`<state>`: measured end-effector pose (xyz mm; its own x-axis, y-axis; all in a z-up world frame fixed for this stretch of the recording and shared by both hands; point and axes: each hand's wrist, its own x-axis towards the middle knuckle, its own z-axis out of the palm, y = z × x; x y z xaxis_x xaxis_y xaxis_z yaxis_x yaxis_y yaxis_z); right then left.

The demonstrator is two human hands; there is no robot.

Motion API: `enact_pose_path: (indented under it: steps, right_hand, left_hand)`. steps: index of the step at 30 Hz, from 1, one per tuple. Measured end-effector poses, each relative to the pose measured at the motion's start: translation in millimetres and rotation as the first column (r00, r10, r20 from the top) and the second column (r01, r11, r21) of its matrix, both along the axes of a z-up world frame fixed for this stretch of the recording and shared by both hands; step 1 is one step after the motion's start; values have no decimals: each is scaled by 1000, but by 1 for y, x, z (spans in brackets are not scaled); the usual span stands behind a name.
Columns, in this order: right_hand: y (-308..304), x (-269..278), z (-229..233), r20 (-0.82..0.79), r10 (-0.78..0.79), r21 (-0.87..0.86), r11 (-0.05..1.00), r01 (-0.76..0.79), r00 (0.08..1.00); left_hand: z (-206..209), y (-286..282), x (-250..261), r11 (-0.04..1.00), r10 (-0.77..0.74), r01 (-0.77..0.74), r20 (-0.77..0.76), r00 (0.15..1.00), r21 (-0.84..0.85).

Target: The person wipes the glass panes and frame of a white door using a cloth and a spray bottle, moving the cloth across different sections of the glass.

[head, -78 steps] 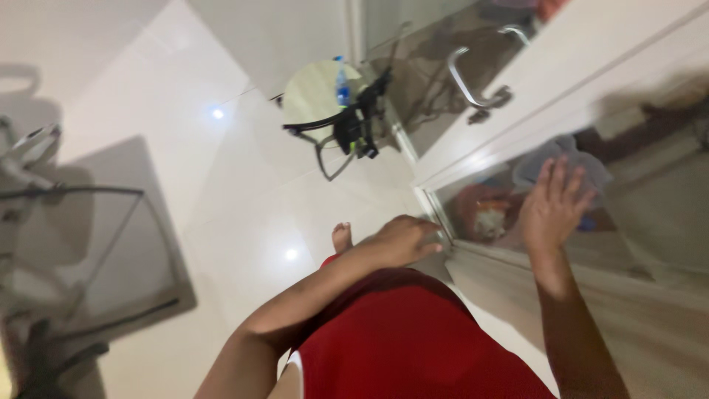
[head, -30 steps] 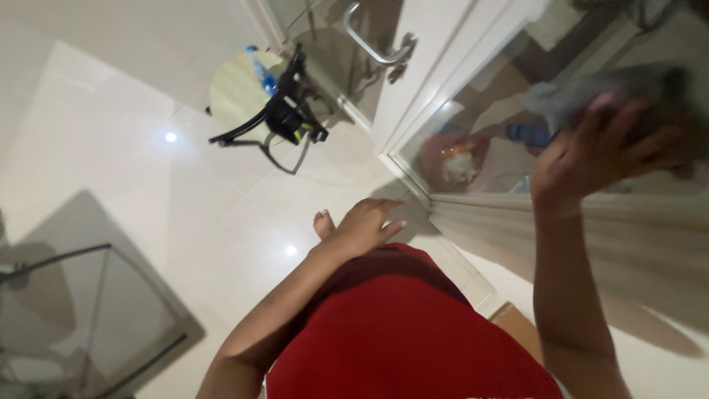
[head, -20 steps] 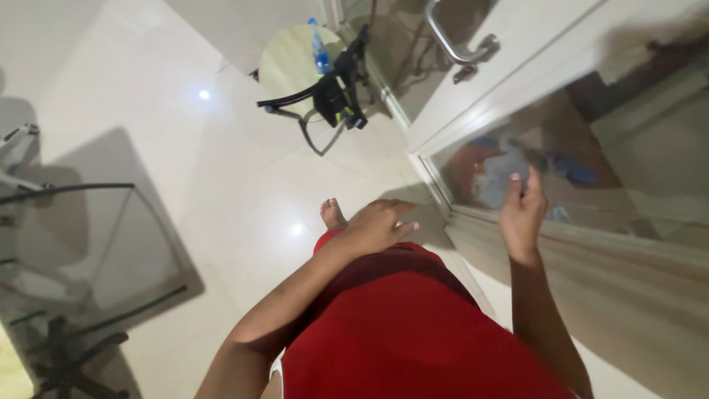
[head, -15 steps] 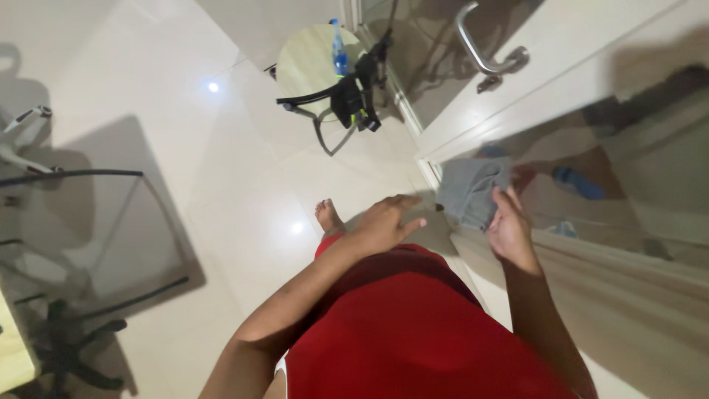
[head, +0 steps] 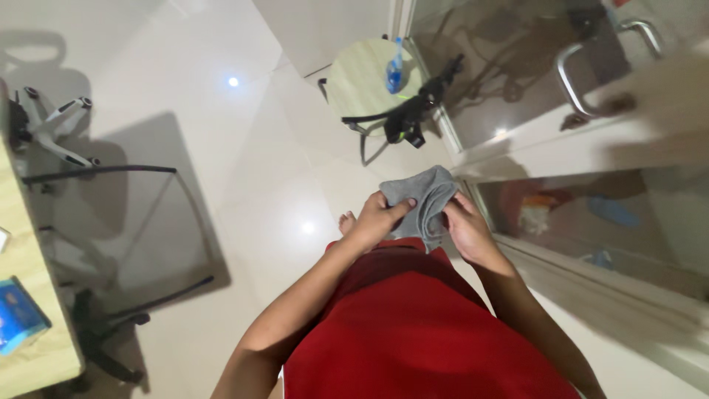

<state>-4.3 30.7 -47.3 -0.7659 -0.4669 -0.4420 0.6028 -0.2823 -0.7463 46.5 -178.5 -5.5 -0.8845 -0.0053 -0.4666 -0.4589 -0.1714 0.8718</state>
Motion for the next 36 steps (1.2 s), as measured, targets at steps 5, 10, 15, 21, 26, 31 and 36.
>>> enact_pose_path:
  steps: [5, 10, 15, 21, 26, 31, 36]
  right_hand:
    - [-51, -17, -16, 41, 18, 193, 981, -26, 999]
    - [-87, -48, 10, -97, 51, 270, 962, -23, 994]
    - [-109, -117, 19, -127, 53, 332, 943, -8, 991]
    - [-136, -238, -58, -119, 92, 436, 900, -31, 989]
    - [-168, -323, -156, -29, 139, 497, 861, -107, 990]
    - [-190, -365, -249, -343, 331, 735, 677, 33, 879]
    - [-202, -388, -294, -71, 459, 904, 405, -138, 886]
  left_hand:
    - [-2, -67, -8, 992, 105, -107, 26, 994, 64]
    - [-17, -113, -25, 992, 125, -125, 7, 992, -6]
    - [-37, -134, -63, 975, 221, -221, 142, 965, -11]
    - [-64, -145, -128, 948, 309, -316, 124, 943, 44]
    - [-79, -154, -192, 929, 367, -369, 154, 917, -16]
    - [-101, -159, -237, 914, 389, -330, 275, 879, -237]
    - [-121, -158, -265, 897, 388, -259, 357, 850, -359]
